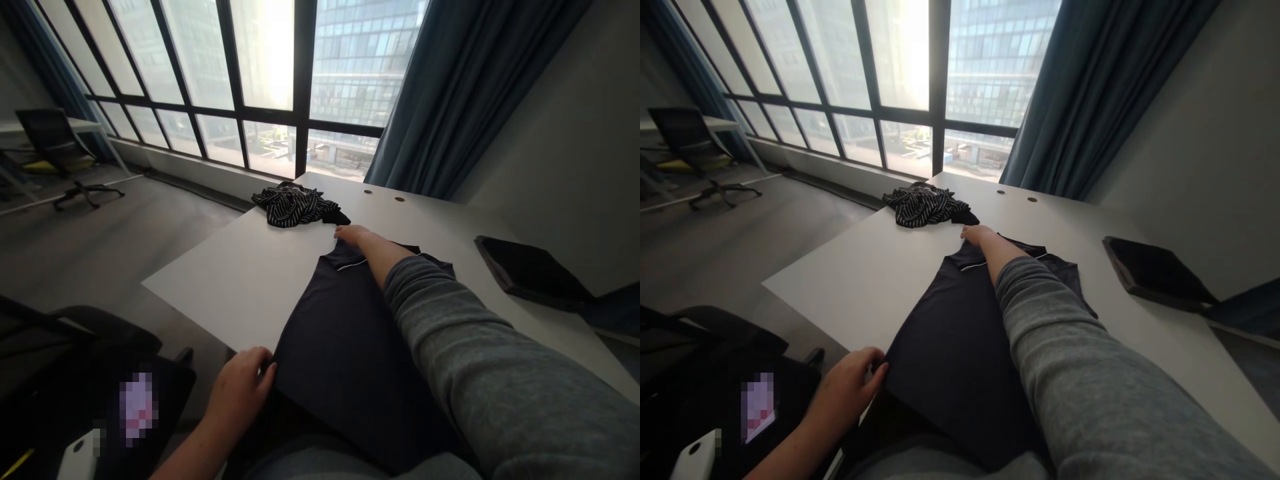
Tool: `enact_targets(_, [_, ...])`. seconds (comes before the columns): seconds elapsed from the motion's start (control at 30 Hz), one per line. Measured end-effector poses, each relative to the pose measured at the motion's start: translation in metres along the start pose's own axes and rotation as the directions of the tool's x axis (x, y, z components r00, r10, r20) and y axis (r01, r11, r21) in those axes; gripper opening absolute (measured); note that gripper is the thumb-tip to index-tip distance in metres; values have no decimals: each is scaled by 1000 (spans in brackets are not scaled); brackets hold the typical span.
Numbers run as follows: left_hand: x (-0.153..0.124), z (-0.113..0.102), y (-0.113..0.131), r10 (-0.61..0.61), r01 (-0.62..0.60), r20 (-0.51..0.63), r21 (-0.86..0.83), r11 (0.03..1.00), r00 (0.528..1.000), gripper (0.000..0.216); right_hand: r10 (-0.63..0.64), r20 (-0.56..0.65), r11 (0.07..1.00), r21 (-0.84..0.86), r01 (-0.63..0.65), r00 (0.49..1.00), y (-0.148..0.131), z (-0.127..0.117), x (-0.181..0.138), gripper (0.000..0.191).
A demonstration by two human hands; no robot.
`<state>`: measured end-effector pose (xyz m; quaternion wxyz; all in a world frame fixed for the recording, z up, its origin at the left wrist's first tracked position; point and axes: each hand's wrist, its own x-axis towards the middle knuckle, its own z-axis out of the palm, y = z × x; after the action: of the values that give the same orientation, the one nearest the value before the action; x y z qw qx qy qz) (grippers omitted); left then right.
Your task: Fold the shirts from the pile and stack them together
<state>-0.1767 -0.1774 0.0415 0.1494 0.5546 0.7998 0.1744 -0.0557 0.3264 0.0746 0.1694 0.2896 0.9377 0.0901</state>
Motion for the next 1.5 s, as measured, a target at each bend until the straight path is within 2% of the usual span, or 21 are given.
enact_targets(0.23, [-1, 7, -4, 15, -19, -61, -71, 997, 998, 19, -80, -7, 997, -24, 80, 997, 4, 16, 17, 44])
enact_targets(0.5, [-6, 9, -5, 13, -26, -106, -123, 992, 994, 21, -40, -79, 999, -34, 38, 996, 1, 26, 20, 40])
enact_targets(0.63, [-7, 7, -5, 57, -80, -157, -145, 986, 986, 22, -23, -87, 999, -46, 19, 996, 4, 23, 18, 40])
enact_targets(0.8, [-8, 3, 0, 143, -184, -230, -167, 969, 962, 21, 17, -123, 999, -48, -23, 992, 16, 8, 2, 39])
enact_targets(0.97, [-12, -4, 16, 257, -326, -326, -178, 928, 910, 14, 51, -180, 998, -26, -56, 982, 38, -3, -23, 36])
enact_targets(1.13, [-16, -12, 39, 440, -504, -344, -123, 855, 830, 8, 95, -220, 995, -4, -99, 971, 59, 4, -53, 34])
enact_targets(1.33, [-17, -11, 69, 602, -633, -255, -59, 772, 757, 11, 187, -224, 982, 60, -179, 956, 72, 27, -83, 32])
enact_targets(1.5, [-13, 2, 83, 728, -733, -97, -25, 680, 679, 13, 195, -214, 979, 96, -178, 957, 76, 51, -91, 30])
